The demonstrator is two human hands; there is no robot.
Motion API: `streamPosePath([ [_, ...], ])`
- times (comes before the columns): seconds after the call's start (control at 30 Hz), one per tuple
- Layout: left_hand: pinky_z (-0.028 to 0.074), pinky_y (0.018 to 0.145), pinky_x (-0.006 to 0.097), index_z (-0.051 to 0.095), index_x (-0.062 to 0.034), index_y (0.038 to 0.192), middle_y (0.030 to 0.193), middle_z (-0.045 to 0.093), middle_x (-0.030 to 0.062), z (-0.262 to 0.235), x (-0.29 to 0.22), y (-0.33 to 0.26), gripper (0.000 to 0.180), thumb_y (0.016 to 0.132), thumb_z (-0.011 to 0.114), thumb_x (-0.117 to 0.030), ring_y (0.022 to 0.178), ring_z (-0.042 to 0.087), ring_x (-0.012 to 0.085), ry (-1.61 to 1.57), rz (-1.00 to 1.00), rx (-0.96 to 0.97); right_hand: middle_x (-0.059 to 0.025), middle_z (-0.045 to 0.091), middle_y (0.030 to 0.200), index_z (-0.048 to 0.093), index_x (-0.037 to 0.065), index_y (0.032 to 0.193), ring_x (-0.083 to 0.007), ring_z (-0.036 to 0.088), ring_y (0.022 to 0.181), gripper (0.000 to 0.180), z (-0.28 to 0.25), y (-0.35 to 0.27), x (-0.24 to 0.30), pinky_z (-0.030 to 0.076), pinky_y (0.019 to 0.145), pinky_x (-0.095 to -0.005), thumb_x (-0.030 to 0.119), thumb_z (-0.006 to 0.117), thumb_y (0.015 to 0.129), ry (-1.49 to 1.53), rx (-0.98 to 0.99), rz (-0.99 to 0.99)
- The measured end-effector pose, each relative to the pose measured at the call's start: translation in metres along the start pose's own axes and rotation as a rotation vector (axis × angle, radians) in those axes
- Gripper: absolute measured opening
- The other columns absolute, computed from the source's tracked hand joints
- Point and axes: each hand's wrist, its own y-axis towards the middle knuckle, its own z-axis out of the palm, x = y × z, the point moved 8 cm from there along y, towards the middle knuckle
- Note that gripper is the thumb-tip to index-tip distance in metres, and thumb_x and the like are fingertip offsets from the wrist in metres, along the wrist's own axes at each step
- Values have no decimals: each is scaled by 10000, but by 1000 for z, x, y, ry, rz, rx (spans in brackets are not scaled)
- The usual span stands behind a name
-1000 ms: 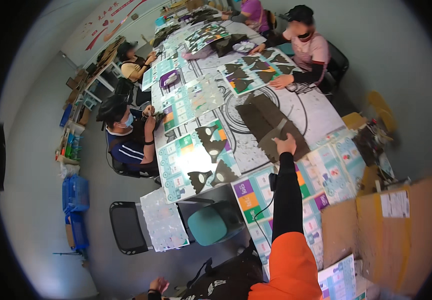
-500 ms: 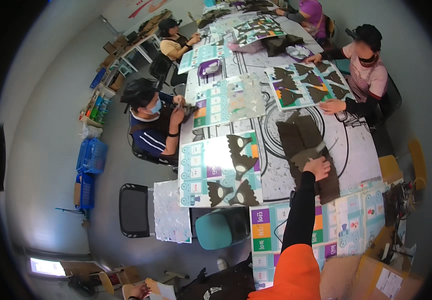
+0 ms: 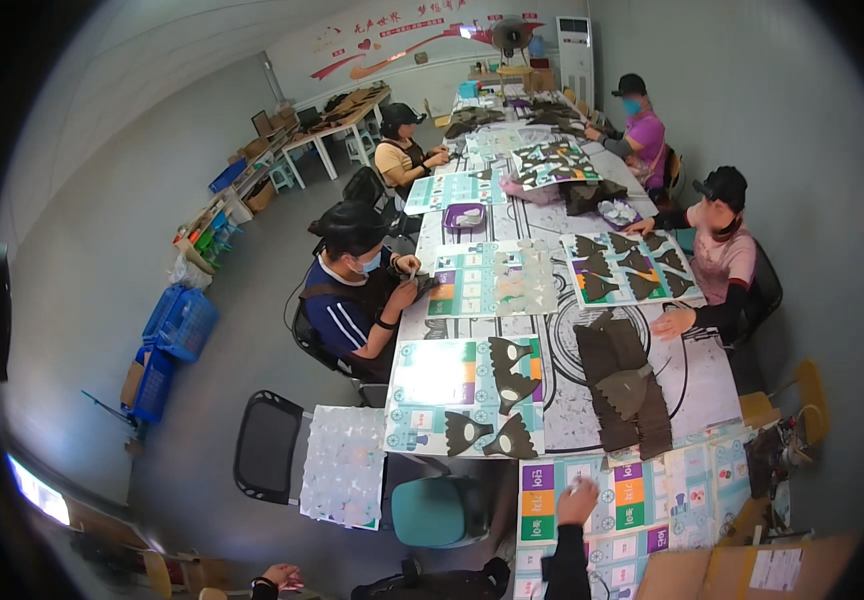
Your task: Applying glue and assembling components for shoes in a factory setting.
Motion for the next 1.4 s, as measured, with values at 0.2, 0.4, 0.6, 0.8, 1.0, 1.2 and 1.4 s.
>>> streamPosePath([
  [0.2, 609, 735, 434, 579, -65, 1103, 998, 724, 147, -1, -20, 96, 239, 1006, 557, -282, 874, 737, 305, 159, 30, 257, -177, 675, 836, 671, 61, 833, -398, 649, 859, 85, -1, -211, 20, 523, 776, -511, 113, 635, 775, 60, 319, 16],
  [0.4, 596, 702, 370, 590, -100, 1164, 1115, 727, 114, 10, -20, 165, 243, 1042, 424, -227, 940, 735, 261, 423, 57, 279, -225, 710, 934, 718, 79, 870, -426, 674, 914, 217, 9, -368, 42, 550, 819, -502, 256, 594, 848, -121, 687, 112],
  [0.6, 570, 656, 360, 600, -105, 986, 1065, 717, 87, 34, -32, 172, 183, 991, 424, -155, 841, 714, 239, 569, 152, 550, -94, 749, 864, 702, 75, 892, -231, 730, 764, 229, 67, -537, -153, 581, 696, -364, 256, 566, 927, 22, 1146, 534],
  [0.8, 546, 722, 366, 621, -99, 1053, 1042, 672, 74, 8, 33, 161, 221, 1002, 429, -197, 835, 657, 230, 444, 72, 506, -65, 737, 846, 681, 103, 843, -187, 713, 729, 200, 70, -518, -152, 553, 621, -329, 230, 554, 931, 107, 1095, 617],
  [1.0, 535, 801, 413, 676, -106, 1065, 1098, 681, 104, -59, -44, 156, 235, 930, 543, -246, 942, 658, 271, 820, 263, 189, -36, 724, 828, 659, 131, 794, -143, 695, 695, 198, 38, -522, -169, 525, 545, -293, 204, 543, 936, 264, 987, 781],
  [1.2, 522, 895, 471, 742, -115, 1081, 1165, 691, 140, -107, -149, 118, 310, 843, 679, -304, 1071, 660, 320, 1275, 464, -191, -29, 725, 800, 692, 106, 799, -168, 694, 656, 255, -47, -543, -146, 529, 558, -323, 205, 500, 935, 311, 957, 783],
  [1.4, 508, 923, 490, 767, -155, 1018, 1114, 726, 103, -42, -218, -13, 293, 846, 612, -335, 1122, 657, 336, 1967, 1088, -426, -77, 727, 758, 701, 122, 712, -196, 713, 659, 233, -106, -537, -196, 549, 594, -355, 236, 600, 889, -209, 891, 353],
])
